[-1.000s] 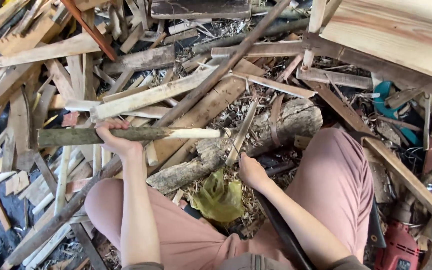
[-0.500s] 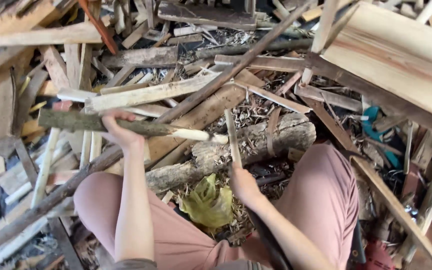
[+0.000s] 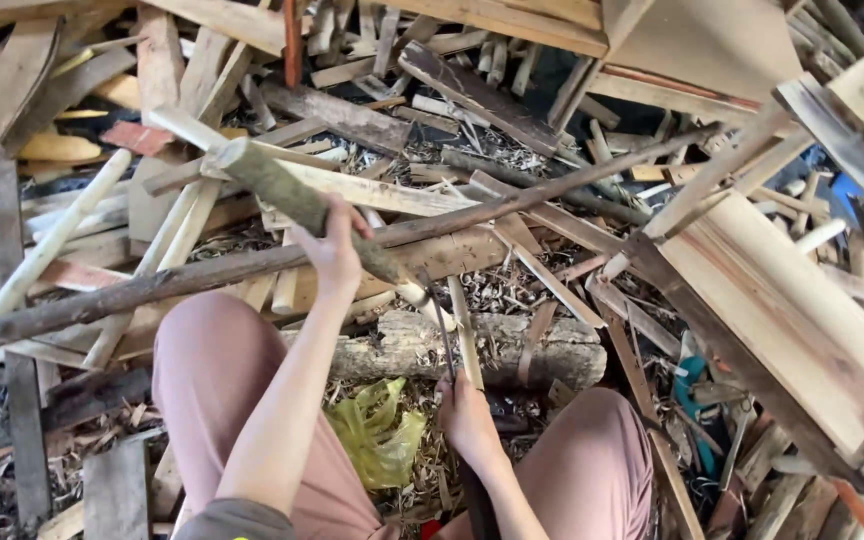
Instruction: Carving a wooden branch with a small knife while sitting on the floor
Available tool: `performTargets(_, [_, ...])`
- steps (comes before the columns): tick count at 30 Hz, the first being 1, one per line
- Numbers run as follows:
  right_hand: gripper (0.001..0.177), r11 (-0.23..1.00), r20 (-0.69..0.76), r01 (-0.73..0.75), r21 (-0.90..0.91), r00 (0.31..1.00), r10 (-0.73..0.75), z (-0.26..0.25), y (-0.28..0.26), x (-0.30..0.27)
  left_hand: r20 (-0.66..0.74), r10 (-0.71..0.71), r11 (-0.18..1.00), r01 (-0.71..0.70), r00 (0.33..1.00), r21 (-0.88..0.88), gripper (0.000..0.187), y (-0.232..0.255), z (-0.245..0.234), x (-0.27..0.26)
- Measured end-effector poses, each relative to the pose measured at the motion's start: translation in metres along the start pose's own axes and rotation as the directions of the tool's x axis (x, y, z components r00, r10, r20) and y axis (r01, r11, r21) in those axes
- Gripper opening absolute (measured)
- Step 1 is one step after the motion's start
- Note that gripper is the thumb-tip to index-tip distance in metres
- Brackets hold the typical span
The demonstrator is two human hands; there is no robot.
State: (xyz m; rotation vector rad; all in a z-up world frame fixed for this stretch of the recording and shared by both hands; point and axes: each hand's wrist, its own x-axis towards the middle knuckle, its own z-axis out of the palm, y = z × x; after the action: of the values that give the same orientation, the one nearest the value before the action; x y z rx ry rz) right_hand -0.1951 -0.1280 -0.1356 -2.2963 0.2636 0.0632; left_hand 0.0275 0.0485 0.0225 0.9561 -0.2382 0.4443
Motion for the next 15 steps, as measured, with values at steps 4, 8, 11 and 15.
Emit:
performTargets(4, [0.028, 0.966, 0.06, -0.218, -0.14, 0.972, 0.228, -0.009, 0.013, 0.022, 0.033, 0.006, 0.998, -0.008, 0.999, 0.056, 0.006, 0.015, 0.014, -0.006])
performTargets(8, [0.034, 0.87, 0.232, -0.49, 0.052, 0.853, 0.467, -0.036, -0.032, 0.01, -0.076, -0.105, 0.988, 0.113, 0.992, 0.107, 0.039, 0.003, 0.012, -0.001])
performTargets(11, [0.036, 0.94, 0.128, -0.326, 0.105, 0.941, 0.312, -0.04, -0.051, -0.011, 0.013, -0.083, 0.995, 0.082, 0.996, 0.051, 0.047, -0.02, 0.006, 0.002])
performTargets(15, [0.04, 0.952, 0.077, -0.306, 0.028, 0.95, 0.304, -0.028, -0.027, 0.004, 0.022, -0.033, 0.998, 0.031, 0.999, 0.054, 0.033, -0.002, 0.019, -0.001])
